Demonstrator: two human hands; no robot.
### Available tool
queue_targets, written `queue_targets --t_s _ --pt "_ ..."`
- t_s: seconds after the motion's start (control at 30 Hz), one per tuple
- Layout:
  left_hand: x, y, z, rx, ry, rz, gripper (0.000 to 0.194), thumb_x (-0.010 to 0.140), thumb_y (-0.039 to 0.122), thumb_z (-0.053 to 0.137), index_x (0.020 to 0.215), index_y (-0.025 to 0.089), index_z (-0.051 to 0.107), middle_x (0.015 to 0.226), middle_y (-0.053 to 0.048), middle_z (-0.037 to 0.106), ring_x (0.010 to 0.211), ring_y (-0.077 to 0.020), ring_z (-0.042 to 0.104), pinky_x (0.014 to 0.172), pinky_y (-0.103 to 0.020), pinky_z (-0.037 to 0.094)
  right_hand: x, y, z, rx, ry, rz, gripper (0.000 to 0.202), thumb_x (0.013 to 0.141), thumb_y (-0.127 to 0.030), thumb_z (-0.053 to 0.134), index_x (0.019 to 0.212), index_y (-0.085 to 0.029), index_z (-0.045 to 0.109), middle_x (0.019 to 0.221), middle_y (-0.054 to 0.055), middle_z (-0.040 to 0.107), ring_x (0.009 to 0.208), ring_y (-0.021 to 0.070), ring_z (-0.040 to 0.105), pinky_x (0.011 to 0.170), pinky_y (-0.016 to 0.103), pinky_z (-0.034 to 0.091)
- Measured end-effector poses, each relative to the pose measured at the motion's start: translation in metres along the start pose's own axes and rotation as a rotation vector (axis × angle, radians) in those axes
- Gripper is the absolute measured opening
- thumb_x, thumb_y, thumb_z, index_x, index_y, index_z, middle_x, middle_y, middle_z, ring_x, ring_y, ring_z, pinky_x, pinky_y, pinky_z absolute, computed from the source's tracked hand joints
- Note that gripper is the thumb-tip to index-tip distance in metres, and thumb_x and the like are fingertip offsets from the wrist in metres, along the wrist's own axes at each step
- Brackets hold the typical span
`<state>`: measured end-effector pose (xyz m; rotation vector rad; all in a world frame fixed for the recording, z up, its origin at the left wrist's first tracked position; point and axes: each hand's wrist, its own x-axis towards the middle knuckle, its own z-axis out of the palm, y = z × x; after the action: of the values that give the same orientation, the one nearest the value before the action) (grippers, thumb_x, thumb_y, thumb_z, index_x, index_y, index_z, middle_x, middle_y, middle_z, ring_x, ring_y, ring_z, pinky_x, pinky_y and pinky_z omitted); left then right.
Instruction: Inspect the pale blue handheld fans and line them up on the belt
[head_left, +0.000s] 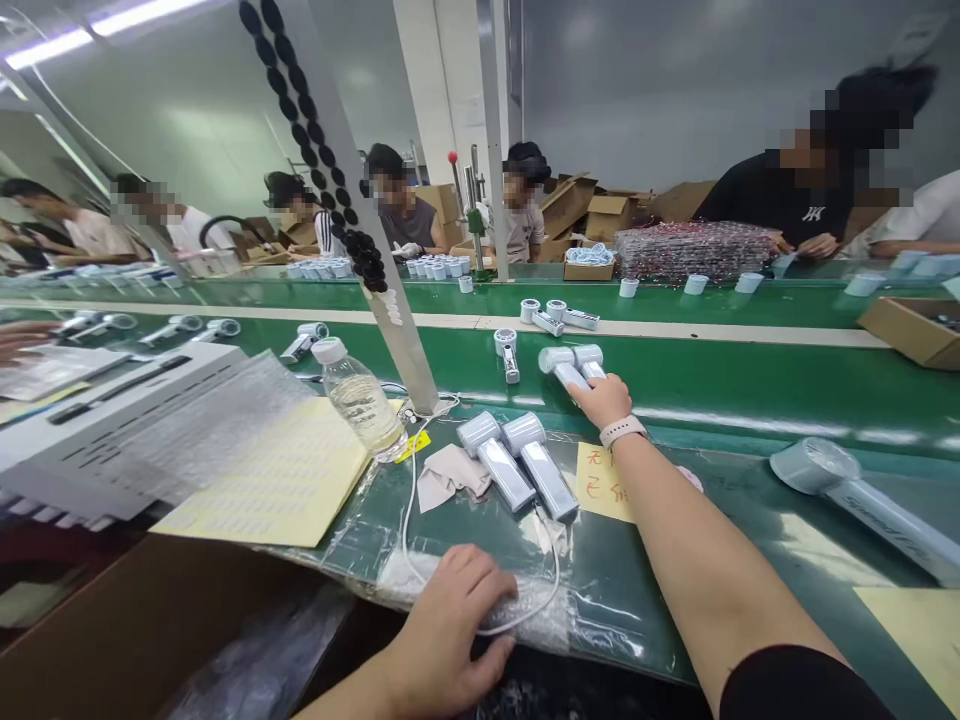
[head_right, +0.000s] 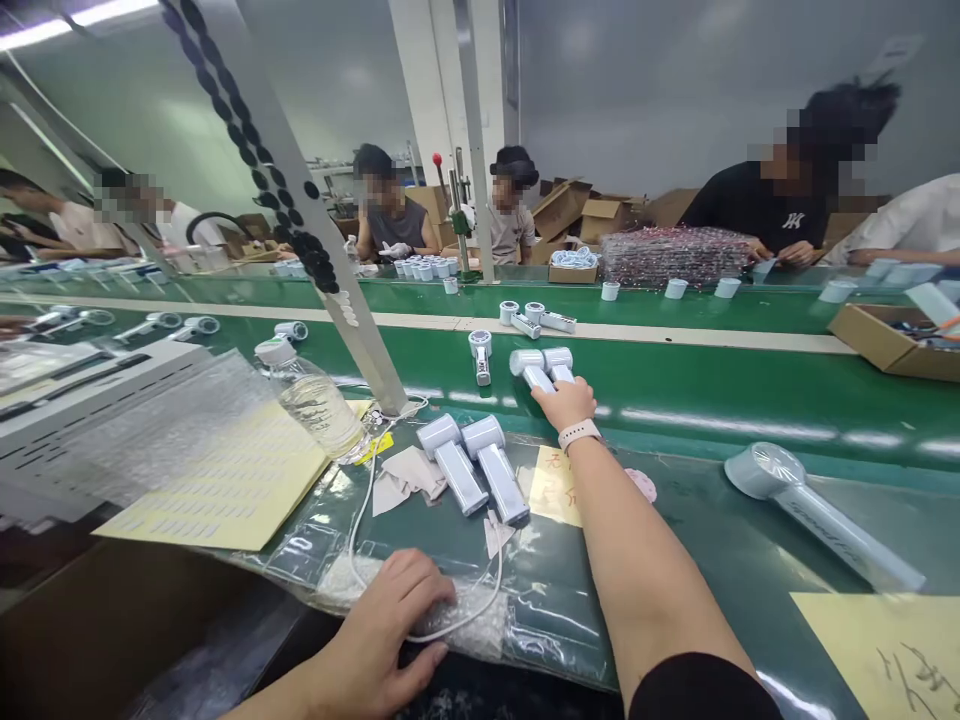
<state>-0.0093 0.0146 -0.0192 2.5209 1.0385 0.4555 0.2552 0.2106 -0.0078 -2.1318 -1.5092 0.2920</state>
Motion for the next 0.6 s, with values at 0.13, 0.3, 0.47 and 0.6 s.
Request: queue_targets --t_s 0.13,0.3,0.47,0.6 --pt "-0.004 -0.011 0.009 -0.047 0.038 0.005 0.017 0.082 0.029 0.053 0.095 0.021 0.059 0.087 -0.008 0.063 0.084 -0.0248 0.055 0.08 -0.042 0.047 -0.03 -0.022 -0.037 0.171 0.036 -0.171 0.039 0.097 -0.042 0.047 0.096 -0.012 0.072 0.104 0.014 0.066 0.106 0.0286 0.06 0.09 0.04 0.049" --pt "0.002 -0.016 0.004 -0.64 0.198 -0.19 0.046 0.094 0.055 0.041 0.125 0.024 0.054 0.115 -0.011 0.065 0.107 -0.0264 0.058 0.095 -0.046 0.047 -0.122 -0.039 -0.057 0.387 -0.022 -0.463 0.045 0.078 -0.049 0.066 0.11 -0.018 0.073 0.137 0.014 0.054 0.121 0.0328 0.054 0.101 0.045 0.044" --pt "0.022 0.011 0.005 -1.331 0.39 -0.369 0.063 0.086 0.07 0.046 0.129 0.023 0.052 0.136 -0.012 0.059 0.123 -0.0294 0.056 0.101 -0.046 0.048 -0.227 -0.03 -0.042 0.343 -0.179 -0.468 0.048 0.075 -0.048 0.074 0.112 -0.016 0.074 0.152 0.021 0.038 0.137 0.0409 0.038 0.111 0.056 0.033" --pt "0.023 0.015 0.011 -1.613 0.307 -0.529 0.059 0.079 0.075 0.053 0.098 0.02 0.063 0.098 -0.01 0.074 0.098 -0.0307 0.069 0.087 -0.047 0.056 -0.252 -0.019 -0.047 0.331 -0.327 -0.455 0.062 0.077 -0.055 0.073 0.127 -0.018 0.067 0.159 0.021 0.03 0.143 0.0436 0.03 0.11 0.059 0.034"
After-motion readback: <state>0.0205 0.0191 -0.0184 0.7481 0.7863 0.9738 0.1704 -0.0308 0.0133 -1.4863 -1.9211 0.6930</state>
